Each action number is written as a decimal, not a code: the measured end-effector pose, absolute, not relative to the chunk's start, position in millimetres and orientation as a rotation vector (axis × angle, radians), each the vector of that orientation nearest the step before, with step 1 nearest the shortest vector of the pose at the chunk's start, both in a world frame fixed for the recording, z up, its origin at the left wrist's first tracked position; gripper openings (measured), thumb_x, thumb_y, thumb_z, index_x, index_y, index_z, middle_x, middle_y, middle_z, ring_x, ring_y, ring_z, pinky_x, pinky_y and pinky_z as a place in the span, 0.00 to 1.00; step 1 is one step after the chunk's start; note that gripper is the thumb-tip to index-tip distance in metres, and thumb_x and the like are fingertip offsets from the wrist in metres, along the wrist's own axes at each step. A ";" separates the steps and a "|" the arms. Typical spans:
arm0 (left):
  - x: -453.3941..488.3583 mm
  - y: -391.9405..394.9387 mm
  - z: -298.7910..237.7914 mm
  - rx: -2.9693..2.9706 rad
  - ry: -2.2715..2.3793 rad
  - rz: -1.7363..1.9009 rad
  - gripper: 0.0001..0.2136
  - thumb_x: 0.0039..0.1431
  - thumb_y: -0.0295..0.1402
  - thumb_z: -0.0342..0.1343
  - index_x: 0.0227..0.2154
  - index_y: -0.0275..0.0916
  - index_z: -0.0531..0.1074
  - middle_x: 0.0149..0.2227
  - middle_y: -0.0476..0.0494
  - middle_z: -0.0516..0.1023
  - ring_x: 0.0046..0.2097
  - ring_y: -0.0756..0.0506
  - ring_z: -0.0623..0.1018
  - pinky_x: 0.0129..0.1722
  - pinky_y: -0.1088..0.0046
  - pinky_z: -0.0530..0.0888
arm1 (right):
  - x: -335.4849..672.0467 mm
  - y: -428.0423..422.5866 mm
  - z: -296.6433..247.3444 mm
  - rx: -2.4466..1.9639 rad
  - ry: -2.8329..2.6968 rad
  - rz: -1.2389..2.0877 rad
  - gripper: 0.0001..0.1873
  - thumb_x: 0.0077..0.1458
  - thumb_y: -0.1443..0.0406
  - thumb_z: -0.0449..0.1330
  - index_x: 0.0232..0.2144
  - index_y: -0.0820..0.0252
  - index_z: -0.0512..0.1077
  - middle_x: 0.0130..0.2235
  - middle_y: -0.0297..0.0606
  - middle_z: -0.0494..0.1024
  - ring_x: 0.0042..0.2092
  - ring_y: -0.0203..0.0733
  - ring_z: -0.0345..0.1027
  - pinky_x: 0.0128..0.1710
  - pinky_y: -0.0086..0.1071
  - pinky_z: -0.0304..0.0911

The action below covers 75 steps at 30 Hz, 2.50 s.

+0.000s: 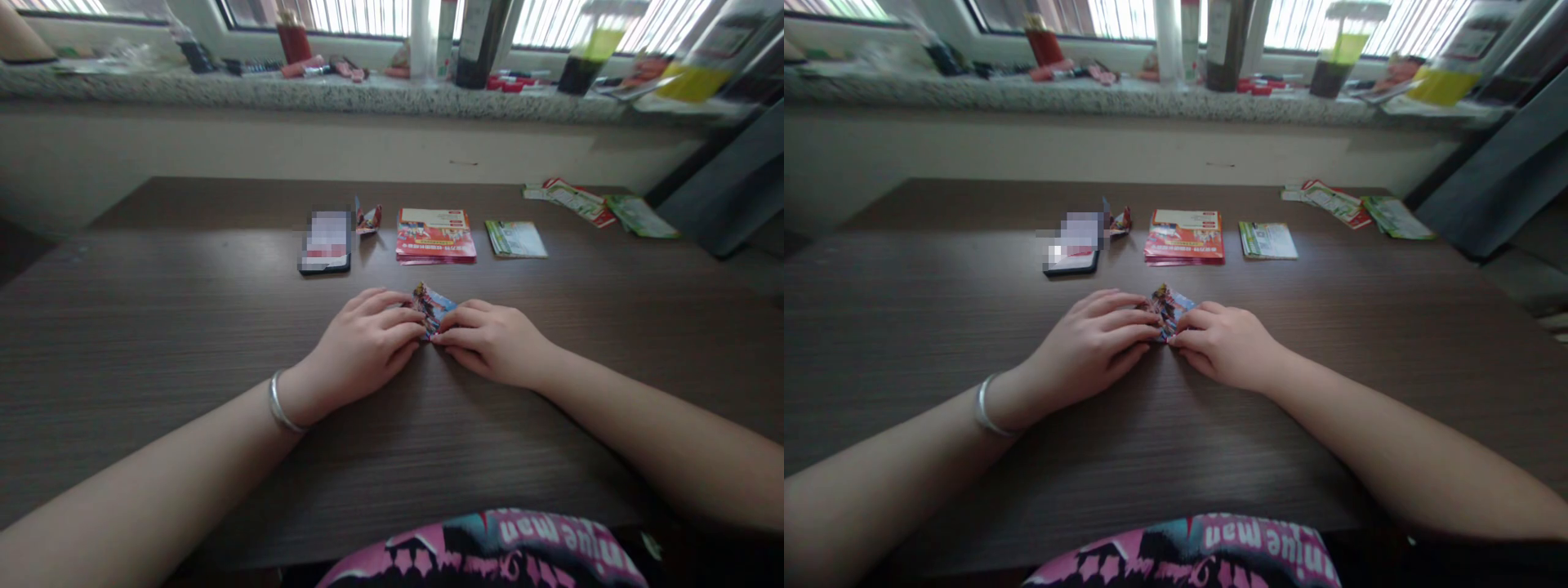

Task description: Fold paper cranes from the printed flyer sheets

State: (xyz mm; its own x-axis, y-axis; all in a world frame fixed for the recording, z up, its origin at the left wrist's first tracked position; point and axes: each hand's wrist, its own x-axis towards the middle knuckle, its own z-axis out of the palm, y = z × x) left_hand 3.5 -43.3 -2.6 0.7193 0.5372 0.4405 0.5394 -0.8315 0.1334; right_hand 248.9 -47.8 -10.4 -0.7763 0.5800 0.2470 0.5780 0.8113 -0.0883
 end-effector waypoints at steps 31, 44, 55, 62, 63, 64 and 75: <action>8.2 -46.9 -14.7 -2.924 -0.778 -0.407 0.16 0.64 0.29 0.50 0.54 0.40 0.69 0.54 0.41 0.73 0.55 0.40 0.73 0.55 0.59 0.72 | 252.7 -46.1 -11.0 -0.933 -2.760 -0.058 0.15 0.64 0.62 0.51 0.45 0.52 0.77 0.45 0.40 0.78 0.45 0.44 0.68 0.43 0.36 0.65; 7.0 -47.4 -15.3 -2.915 -0.744 -0.399 0.15 0.64 0.29 0.49 0.52 0.39 0.70 0.53 0.41 0.74 0.53 0.40 0.74 0.53 0.59 0.74 | 259.1 -52.2 5.1 -1.185 -2.833 -0.149 0.15 0.63 0.62 0.52 0.35 0.56 0.79 0.42 0.41 0.79 0.42 0.42 0.70 0.39 0.33 0.63; 0.9 -47.9 -18.3 -2.930 -0.737 -0.390 0.15 0.65 0.29 0.49 0.52 0.39 0.70 0.54 0.41 0.74 0.54 0.41 0.73 0.55 0.60 0.73 | 269.6 -52.6 12.9 -1.399 -2.852 -0.144 0.12 0.60 0.61 0.56 0.31 0.51 0.79 0.42 0.32 0.79 0.39 0.39 0.73 0.31 0.31 0.62; 1.2 -46.3 -23.8 -2.935 -0.759 -0.379 0.15 0.64 0.30 0.49 0.52 0.39 0.71 0.53 0.41 0.74 0.54 0.40 0.73 0.54 0.59 0.73 | 281.2 -47.2 8.8 -1.443 -2.850 -0.115 0.10 0.57 0.62 0.58 0.30 0.50 0.80 0.40 0.31 0.80 0.35 0.37 0.73 0.27 0.30 0.58; 0.9 -46.4 -23.9 -2.936 -0.762 -0.376 0.15 0.65 0.30 0.49 0.52 0.39 0.71 0.53 0.41 0.74 0.54 0.40 0.73 0.54 0.59 0.73 | 282.2 -46.7 8.8 -1.452 -2.855 -0.113 0.10 0.57 0.61 0.58 0.30 0.50 0.80 0.39 0.31 0.80 0.35 0.37 0.73 0.27 0.30 0.58; 0.4 -46.5 -23.8 -2.937 -0.762 -0.376 0.15 0.65 0.31 0.49 0.52 0.39 0.71 0.53 0.41 0.74 0.54 0.39 0.73 0.53 0.58 0.74 | 283.0 -46.3 9.1 -1.464 -2.862 -0.112 0.09 0.57 0.61 0.58 0.30 0.49 0.80 0.38 0.31 0.80 0.34 0.37 0.72 0.26 0.30 0.57; -5.2 -46.7 -26.1 -2.941 -0.748 -0.393 0.15 0.65 0.31 0.48 0.52 0.39 0.71 0.53 0.41 0.74 0.54 0.40 0.73 0.54 0.59 0.73 | 292.5 -43.3 9.0 -1.532 -2.874 -0.129 0.08 0.54 0.62 0.59 0.29 0.48 0.79 0.33 0.29 0.81 0.32 0.38 0.72 0.24 0.30 0.53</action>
State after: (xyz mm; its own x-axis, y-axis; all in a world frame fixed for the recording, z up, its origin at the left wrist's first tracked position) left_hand -5.2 -46.7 -26.1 0.8479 0.4585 0.2660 0.4794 -0.8775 -0.0155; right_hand 292.5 -43.3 9.0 -0.5525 0.8309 -0.0663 0.8216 0.5562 0.1249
